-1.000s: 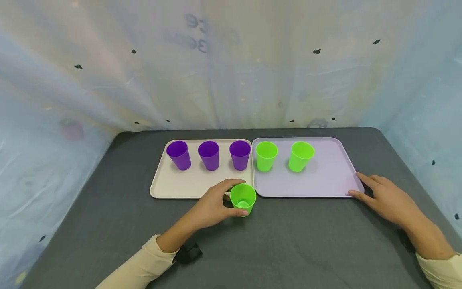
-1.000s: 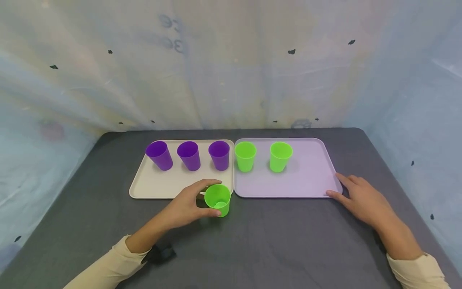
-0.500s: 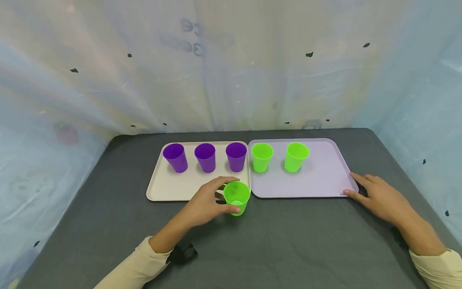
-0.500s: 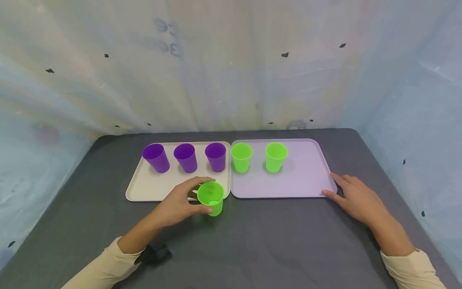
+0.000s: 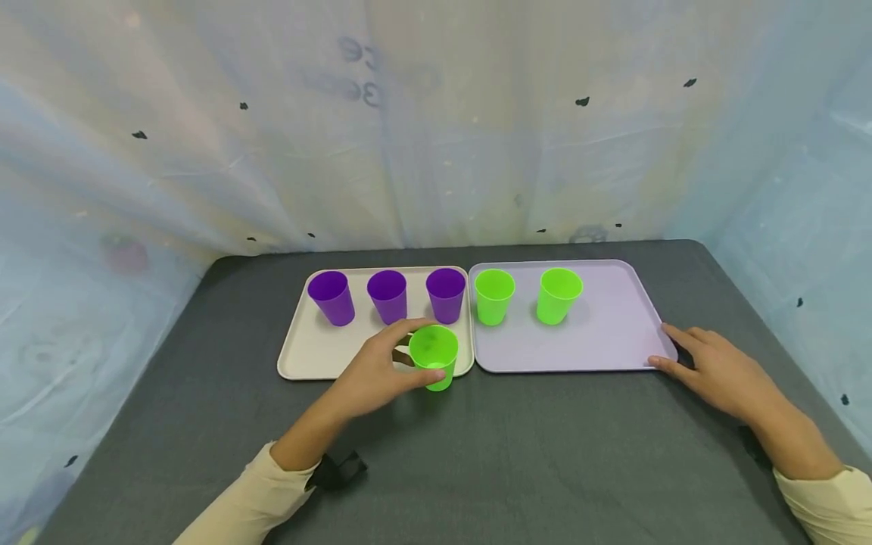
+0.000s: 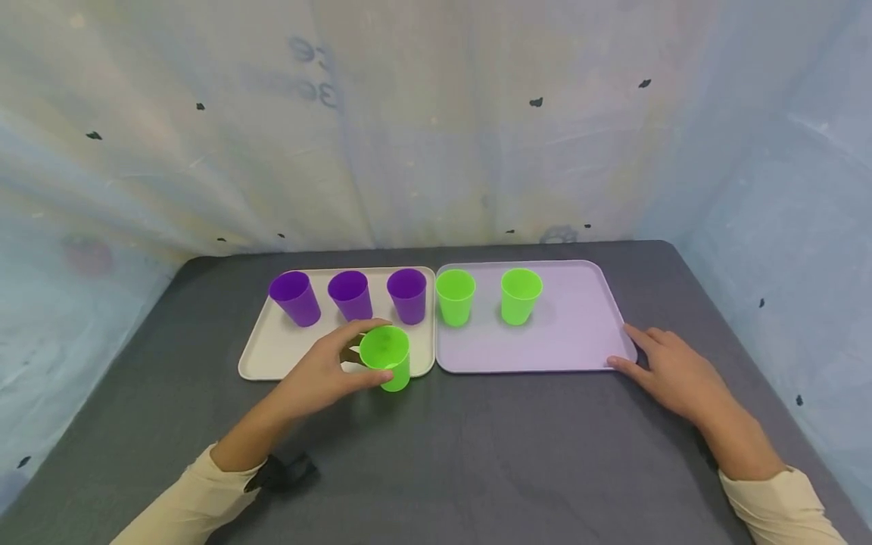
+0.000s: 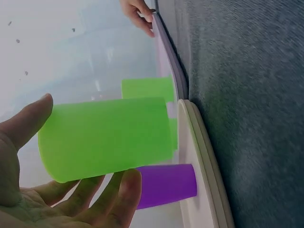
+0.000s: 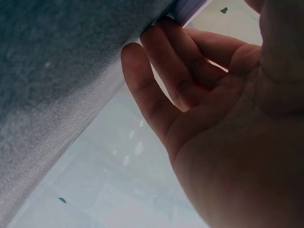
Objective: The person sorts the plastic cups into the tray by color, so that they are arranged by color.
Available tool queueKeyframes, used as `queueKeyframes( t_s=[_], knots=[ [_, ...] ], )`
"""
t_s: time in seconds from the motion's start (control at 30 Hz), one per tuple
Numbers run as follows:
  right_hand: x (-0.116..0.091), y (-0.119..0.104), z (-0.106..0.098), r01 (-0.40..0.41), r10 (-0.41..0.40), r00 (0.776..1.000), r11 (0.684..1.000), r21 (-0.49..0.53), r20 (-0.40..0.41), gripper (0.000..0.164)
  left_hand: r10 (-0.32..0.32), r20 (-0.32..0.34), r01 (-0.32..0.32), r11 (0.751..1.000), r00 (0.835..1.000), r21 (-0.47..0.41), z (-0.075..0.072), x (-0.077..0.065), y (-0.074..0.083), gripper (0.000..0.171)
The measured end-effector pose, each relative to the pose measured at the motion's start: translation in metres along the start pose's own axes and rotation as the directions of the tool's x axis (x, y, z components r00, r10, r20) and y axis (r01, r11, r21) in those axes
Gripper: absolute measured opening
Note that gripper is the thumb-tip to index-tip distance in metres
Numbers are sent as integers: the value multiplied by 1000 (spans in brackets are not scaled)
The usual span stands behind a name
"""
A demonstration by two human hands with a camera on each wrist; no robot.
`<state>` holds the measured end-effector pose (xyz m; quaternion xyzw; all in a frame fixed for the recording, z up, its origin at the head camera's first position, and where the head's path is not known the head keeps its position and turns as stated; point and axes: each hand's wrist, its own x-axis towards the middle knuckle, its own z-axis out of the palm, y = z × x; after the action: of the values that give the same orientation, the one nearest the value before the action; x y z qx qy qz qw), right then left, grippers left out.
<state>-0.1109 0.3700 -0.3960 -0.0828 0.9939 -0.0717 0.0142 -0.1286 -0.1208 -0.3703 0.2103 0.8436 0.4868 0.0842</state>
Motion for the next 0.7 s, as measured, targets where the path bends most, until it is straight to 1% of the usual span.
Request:
queueKeyframes(
  t_s=[0.1, 0.2, 0.33, 0.5, 0.7],
  knots=[
    [1, 2, -2, 5, -5, 1000, 1000, 1, -10, 78, -8, -2, 8, 1000, 1000, -9, 5, 6, 5, 71],
    [0, 2, -2, 9, -9, 1000, 1000, 2, -15, 78, 9, 1, -9, 1000, 1000, -24, 13, 15, 11, 71],
    [-2, 3, 0, 3, -3, 1000, 1000, 7, -9, 79, 40, 22, -40, 999, 999, -24, 26, 28, 19, 70],
    [-2, 2, 1, 7, -7, 1000, 1000, 11, -20, 78, 48, 48, -49, 998, 998, 36, 40, 39, 29, 70],
    [0, 1, 0, 18, -18, 999, 1000, 3, -29, 77, 75, 43, -80, 989, 996, 128, 51, 51, 33, 74]
  ],
)
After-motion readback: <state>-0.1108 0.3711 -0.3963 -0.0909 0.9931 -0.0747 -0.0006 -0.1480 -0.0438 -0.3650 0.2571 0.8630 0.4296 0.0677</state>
